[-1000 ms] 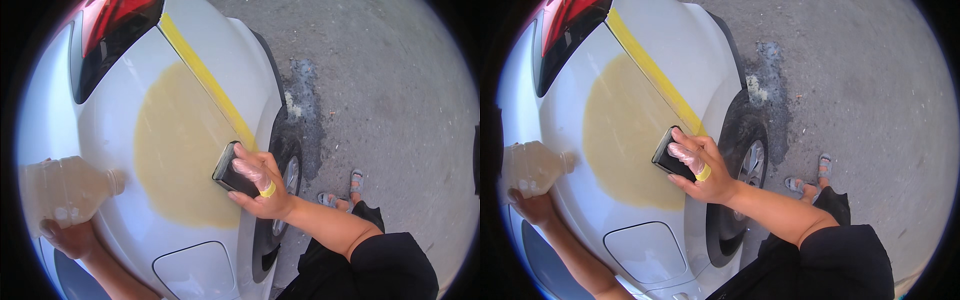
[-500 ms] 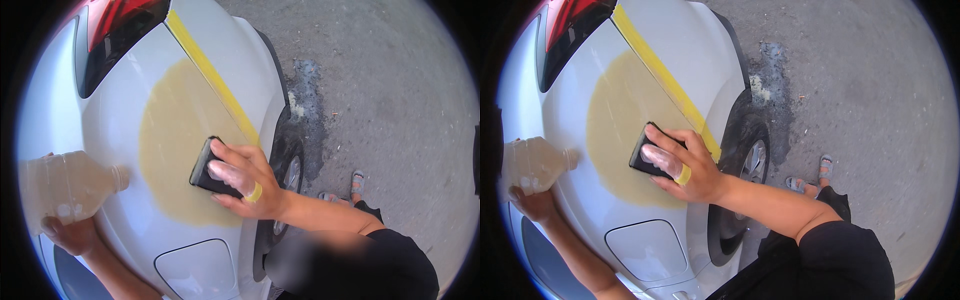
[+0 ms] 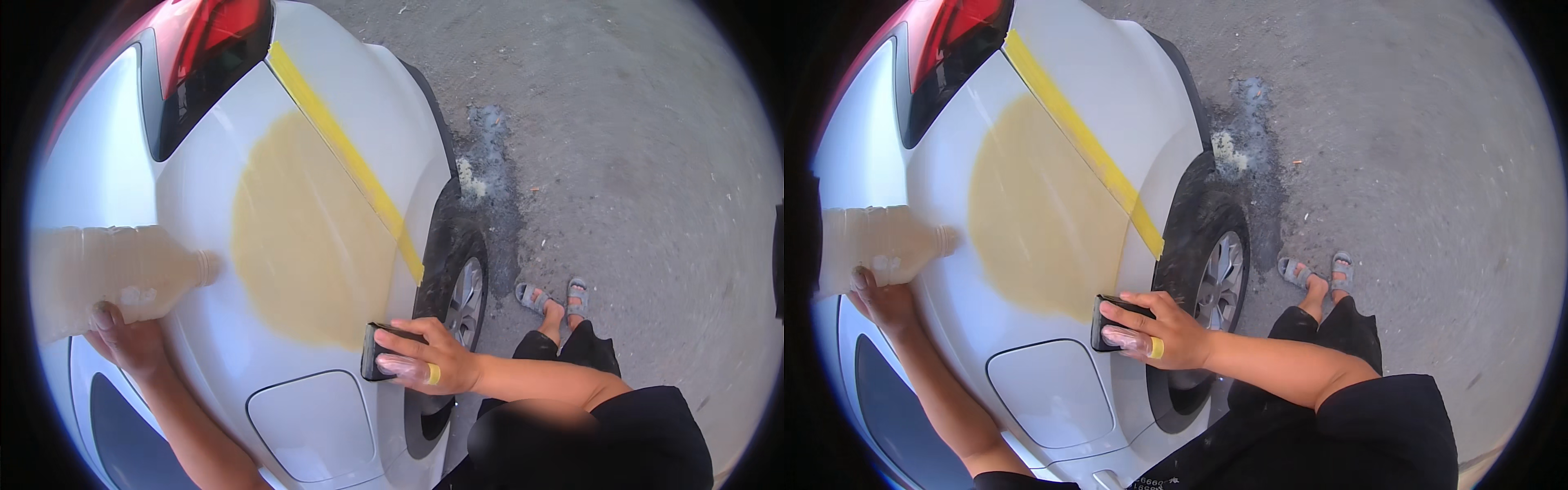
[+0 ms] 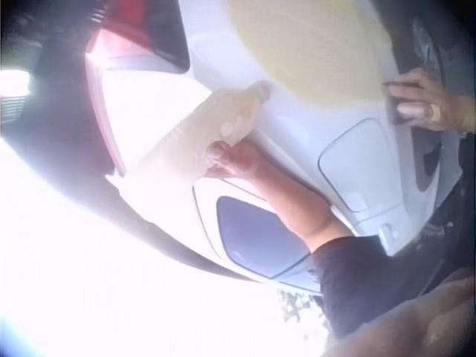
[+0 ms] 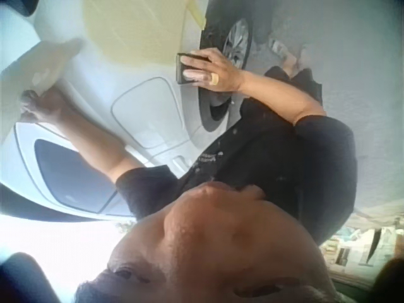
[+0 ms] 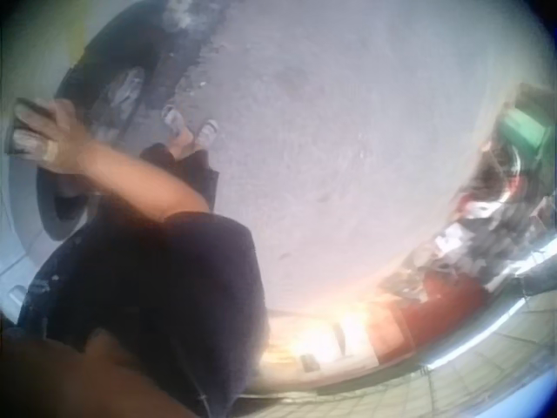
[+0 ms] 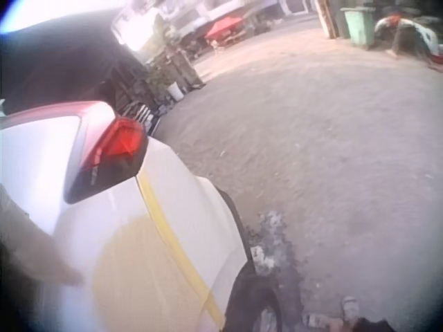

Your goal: The person sands a taped-off section on the rear quarter panel of a white car using a sanding block and liquid from a bottle. They repeatedly apply liquid and sand the same area in circular and back-and-forth motions.

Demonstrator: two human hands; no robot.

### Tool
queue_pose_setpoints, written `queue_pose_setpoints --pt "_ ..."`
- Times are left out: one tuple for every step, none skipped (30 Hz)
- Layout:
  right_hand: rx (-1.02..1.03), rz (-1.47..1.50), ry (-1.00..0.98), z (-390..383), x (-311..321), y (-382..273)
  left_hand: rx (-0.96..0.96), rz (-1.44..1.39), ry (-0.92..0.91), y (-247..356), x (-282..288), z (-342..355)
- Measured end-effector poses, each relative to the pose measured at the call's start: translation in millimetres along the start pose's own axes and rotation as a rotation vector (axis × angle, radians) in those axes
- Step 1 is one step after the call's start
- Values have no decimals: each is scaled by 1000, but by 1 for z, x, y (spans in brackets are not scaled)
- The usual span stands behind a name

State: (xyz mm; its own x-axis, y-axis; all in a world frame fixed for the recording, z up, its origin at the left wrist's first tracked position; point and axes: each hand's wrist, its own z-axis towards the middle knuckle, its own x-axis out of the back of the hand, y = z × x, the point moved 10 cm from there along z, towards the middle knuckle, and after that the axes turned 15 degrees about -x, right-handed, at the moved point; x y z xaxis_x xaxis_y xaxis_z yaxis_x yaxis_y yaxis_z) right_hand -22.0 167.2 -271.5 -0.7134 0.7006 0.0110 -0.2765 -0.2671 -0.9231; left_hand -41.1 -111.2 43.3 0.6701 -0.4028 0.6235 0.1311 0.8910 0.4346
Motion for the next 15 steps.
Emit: queue_pose_setpoints --pt "-31 3 -32 -8 9 -2 -35 -5 -61 5 -9 3" --pt "-62 6 -65 -15 16 -3 -70 -9 -122 9 -17 5" --pt "-126 24 -87 -14 28 -1 -91 -46 -136 12 -20 6" --pt "-152 47 -80 -11 39 3 -95 -30 -113 13 -19 6" --pt "-247 58 -85 -6 52 13 -103 -24 -85 10 -20 4" --pt "-343 71 -90 -1 64 23 -108 -15 -56 10 -23 4" --pt "-444 131 -75 5 74 32 -129 -27 -30 20 -32 8" --pt "-544 193 -60 11 84 41 -135 -14 -58 23 -35 7" --pt "-775 370 -91 14 87 48 -138 10 -89 26 -35 3" --pt "-906 582 -108 14 86 54 -138 29 -123 35 -42 7" --pt "-961 761 -102 19 87 51 -122 -5 -108 48 -51 5" --pt "-1014 938 -95 24 88 48 -125 -20 -121 60 -62 4" --pt "-1038 1074 -139 28 80 42 -128 -19 -143 71 -66 2" --pt "-1060 1210 -190 33 73 35 -129 -15 -164 83 -69 1" --pt "-1087 1337 -239 34 67 29 -173 -44 -229 96 -79 -5"
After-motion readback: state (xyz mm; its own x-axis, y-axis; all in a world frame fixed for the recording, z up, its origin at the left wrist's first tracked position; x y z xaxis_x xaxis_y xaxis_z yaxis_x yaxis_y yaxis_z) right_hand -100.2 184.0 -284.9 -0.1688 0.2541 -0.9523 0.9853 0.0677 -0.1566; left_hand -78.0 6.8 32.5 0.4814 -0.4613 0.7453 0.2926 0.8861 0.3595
